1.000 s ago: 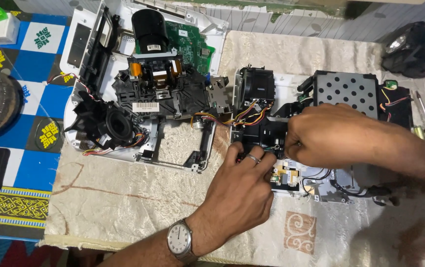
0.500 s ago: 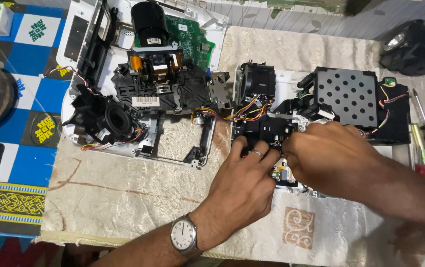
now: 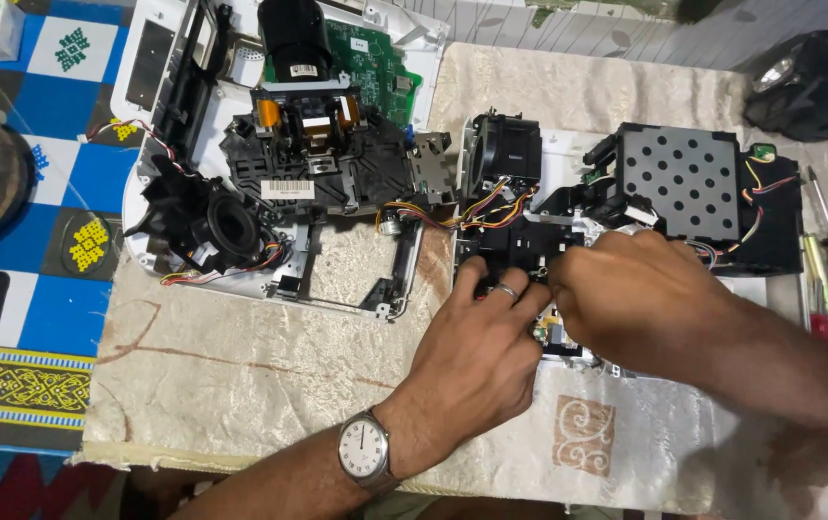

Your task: Disassembling and repairing the internal components of an electronic projector, including circuit boards and wiring.

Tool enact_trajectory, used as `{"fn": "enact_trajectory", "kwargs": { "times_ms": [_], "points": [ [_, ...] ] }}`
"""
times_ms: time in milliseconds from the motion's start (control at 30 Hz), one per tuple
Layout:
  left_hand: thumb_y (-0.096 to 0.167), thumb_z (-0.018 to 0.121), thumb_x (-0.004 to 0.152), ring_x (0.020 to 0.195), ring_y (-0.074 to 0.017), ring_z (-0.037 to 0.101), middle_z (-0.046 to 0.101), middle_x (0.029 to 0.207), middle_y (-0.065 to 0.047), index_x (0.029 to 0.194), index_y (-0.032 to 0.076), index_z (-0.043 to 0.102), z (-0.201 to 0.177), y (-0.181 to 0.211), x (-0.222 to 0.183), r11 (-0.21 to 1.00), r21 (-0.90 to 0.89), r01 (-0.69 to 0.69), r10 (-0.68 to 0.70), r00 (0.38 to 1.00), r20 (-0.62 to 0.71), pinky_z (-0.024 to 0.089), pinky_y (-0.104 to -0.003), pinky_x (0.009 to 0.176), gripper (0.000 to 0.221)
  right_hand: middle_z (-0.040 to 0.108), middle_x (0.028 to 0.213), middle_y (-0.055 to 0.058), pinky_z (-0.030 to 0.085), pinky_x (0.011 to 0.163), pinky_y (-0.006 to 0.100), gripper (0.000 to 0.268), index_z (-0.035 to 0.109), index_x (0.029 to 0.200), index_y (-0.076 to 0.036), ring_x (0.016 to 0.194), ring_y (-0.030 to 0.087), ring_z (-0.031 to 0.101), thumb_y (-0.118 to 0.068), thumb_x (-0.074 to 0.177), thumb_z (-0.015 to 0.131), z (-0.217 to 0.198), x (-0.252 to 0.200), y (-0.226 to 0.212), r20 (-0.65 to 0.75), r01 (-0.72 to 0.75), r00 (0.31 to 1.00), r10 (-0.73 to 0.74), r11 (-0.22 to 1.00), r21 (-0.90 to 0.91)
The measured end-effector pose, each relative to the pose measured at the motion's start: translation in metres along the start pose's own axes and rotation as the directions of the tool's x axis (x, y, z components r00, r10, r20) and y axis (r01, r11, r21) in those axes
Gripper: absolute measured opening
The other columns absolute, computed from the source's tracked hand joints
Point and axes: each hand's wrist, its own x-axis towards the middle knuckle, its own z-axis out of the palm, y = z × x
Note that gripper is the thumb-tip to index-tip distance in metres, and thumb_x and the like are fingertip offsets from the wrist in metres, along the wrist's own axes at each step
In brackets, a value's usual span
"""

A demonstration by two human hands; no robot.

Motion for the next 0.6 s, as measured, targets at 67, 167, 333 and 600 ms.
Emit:
{"fn": "enact_trajectory", "kwargs": {
  "times_ms": [67, 167, 333, 600],
  "points": [
    [0.023, 0.064, 0.073, 0.109, -0.0303, 0.054, 0.069, 0.117, -0.011, 0.072, 0.015, 0.081, -0.001, 0.001, 0.002, 1.000, 0.022, 0.010, -0.012, 0.998, 0.069, 0.036, -0.057, 0.104, 0.019, 0.072, 0.106, 0.015, 0.052, 0.094, 0.051, 0.034, 0.070, 0.105, -0.018, 0.104, 0.035, 0.069, -0.029, 0.100, 0.038, 0.001, -0.015, -0.009, 0.046, -0.028, 0.999, 0.026, 0.999, 0.043],
    [0.028, 0.065, 0.074, 0.113, -0.0287, 0.054, 0.069, 0.118, -0.009, 0.074, 0.019, 0.082, -0.001, 0.002, 0.004, 0.997, 0.076, 0.014, -0.024, 0.989, 0.144, 0.035, -0.056, 0.106, 0.020, 0.074, 0.101, 0.011, 0.053, 0.096, 0.051, 0.032, 0.066, 0.114, -0.021, 0.098, 0.030, 0.071, -0.028, 0.104, 0.036, 0.005, -0.019, -0.008, 0.061, -0.028, 0.998, 0.024, 0.998, 0.059],
    [0.020, 0.064, 0.073, 0.100, -0.0310, 0.054, 0.062, 0.096, -0.008, 0.066, 0.011, 0.077, 0.002, 0.000, -0.002, 0.999, 0.036, -0.006, 0.008, 0.999, -0.037, 0.038, -0.056, 0.100, 0.017, 0.076, 0.096, 0.005, 0.051, 0.085, 0.045, 0.035, 0.069, 0.099, -0.028, 0.089, 0.029, 0.072, -0.036, 0.103, 0.035, -0.010, -0.026, 0.014, 0.028, -0.032, 0.999, 0.030, 0.998, 0.058],
    [0.028, 0.066, 0.083, 0.104, -0.0270, 0.055, 0.064, 0.099, -0.007, 0.090, 0.007, 0.076, -0.009, 0.002, -0.003, 0.993, 0.117, -0.004, -0.008, 0.994, 0.106, 0.039, -0.058, 0.101, 0.024, 0.088, 0.071, -0.013, 0.044, 0.053, 0.028, 0.031, 0.072, 0.120, -0.053, 0.045, 0.016, 0.064, -0.055, 0.093, 0.057, 0.020, -0.042, 0.082, -0.298, -0.125, 0.929, 0.220, 0.944, 0.306]
  ]
}}
